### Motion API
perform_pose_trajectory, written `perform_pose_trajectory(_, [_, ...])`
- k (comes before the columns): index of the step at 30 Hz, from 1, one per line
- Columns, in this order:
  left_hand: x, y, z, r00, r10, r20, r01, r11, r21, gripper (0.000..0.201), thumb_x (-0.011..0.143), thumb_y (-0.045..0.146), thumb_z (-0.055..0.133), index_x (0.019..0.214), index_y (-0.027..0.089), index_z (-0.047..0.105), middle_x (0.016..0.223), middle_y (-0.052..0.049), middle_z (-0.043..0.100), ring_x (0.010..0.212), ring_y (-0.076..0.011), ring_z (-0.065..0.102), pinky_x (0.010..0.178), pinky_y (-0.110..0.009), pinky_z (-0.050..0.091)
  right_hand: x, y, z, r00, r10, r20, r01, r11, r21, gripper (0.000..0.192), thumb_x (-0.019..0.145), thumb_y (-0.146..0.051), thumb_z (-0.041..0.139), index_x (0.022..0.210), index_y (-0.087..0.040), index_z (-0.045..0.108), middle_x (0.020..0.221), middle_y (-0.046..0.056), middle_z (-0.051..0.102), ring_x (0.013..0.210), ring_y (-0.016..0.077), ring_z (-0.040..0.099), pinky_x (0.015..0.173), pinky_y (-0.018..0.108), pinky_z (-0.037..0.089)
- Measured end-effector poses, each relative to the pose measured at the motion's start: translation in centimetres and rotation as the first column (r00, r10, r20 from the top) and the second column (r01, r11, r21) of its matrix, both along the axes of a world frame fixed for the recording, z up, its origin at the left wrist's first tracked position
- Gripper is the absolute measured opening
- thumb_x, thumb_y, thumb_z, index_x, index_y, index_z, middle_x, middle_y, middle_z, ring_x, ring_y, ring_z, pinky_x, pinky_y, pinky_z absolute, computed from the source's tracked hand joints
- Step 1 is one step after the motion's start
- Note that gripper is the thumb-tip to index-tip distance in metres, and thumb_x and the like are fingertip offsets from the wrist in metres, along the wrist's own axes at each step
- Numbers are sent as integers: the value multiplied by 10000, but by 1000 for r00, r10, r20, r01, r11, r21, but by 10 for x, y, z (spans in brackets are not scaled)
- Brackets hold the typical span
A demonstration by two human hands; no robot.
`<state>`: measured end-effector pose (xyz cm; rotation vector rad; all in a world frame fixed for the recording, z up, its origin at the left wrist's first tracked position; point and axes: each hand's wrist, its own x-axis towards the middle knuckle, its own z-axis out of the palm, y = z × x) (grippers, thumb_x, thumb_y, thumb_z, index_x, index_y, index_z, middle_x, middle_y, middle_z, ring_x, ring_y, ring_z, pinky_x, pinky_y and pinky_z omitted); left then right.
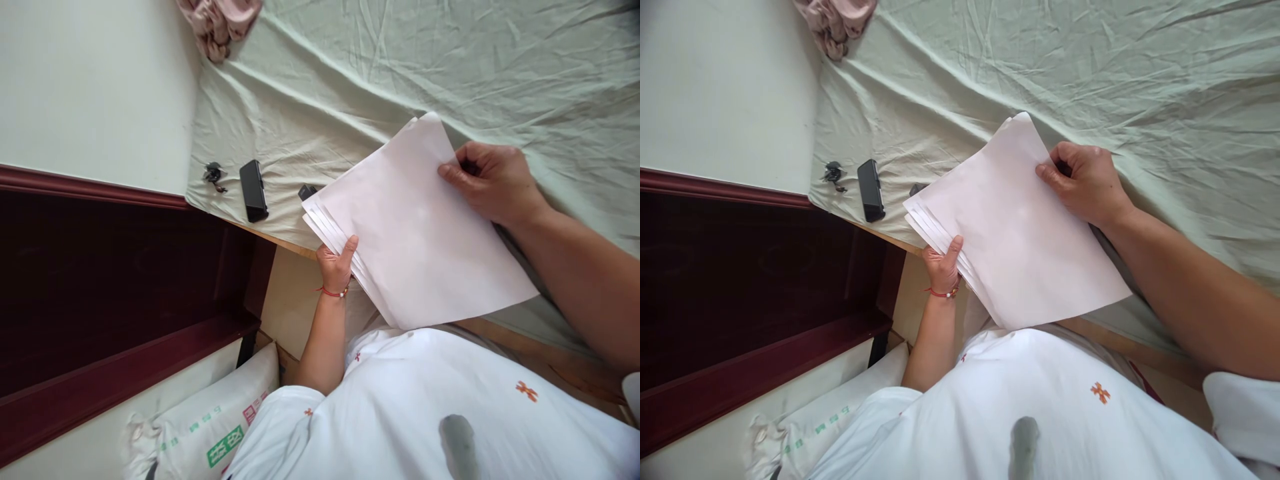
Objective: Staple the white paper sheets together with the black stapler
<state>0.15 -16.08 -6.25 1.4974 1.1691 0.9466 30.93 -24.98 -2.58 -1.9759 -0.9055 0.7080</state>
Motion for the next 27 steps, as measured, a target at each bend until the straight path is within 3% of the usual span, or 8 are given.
perform_pose_trajectory(6, [-1,0,-1,1000,-1,-2,1,1000,7,442,801,624,1008,882,204,892,970,-69,891,1010,-266,869,1024,-374,700,2,-1,-3,1000,30,8,-30,999,30,225,962,-236,769,791,-219,623,668,-29,529,684,148,454,713,372,369])
perform_pose_trajectory(15, [1,1,3,999,-21,-33,22,1000,19,441,790,620,1019,862,202,896,920,-61,892,893,-236,850,903,-337,701,4,-1,-9,999,50,20,-52,997,60,194,945,-284,744,802,-222,628,670,-23,518,695,162,464,730,378,375])
perform_pose_trajectory(21, [7,-1,1,999,41,-15,-41,999,18,451,792,621,1017,935,203,925,1028,-75,917,1007,-251,868,1010,-353,694,4,0,-9,998,65,25,-66,997,49,213,947,-297,734,793,-228,604,673,-18,509,706,168,473,726,377,390])
perform_pose_trajectory(27, [14,1,2,968,206,147,-199,978,-61,573,652,661,1070,968,210,913,1094,-78,918,1130,-287,869,1089,-392,686,2,1,-20,998,45,-49,-35,981,193,147,904,-383,794,941,-260,724,784,3,653,762,210,615,739,365,505])
